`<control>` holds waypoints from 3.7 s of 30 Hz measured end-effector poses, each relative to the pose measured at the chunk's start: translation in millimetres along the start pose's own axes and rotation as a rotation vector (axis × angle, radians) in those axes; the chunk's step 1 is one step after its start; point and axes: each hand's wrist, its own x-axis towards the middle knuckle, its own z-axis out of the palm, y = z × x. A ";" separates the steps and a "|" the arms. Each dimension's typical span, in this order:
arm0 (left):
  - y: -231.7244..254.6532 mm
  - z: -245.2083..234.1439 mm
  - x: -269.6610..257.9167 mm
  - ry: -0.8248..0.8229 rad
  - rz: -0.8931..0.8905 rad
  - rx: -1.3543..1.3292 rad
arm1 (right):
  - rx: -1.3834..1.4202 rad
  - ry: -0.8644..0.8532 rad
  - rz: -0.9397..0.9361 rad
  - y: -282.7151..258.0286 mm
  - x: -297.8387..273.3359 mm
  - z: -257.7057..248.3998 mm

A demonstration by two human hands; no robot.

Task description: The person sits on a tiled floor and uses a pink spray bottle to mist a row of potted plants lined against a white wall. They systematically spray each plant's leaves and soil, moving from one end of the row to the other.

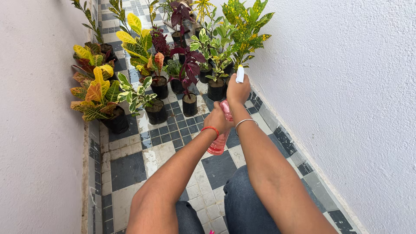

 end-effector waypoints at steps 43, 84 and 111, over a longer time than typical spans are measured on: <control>-20.1 -11.1 -2.5 0.239 -0.042 -0.056 | 0.204 -0.036 -0.367 -29.3 -29.3 27.7; -31.7 -13.0 -1.9 0.214 0.022 -0.136 | 0.140 -0.067 -0.392 -35.5 -39.6 26.2; -32.7 -36.8 -30.2 0.126 -0.124 -0.169 | 0.121 -0.123 -0.331 -25.8 -43.6 49.4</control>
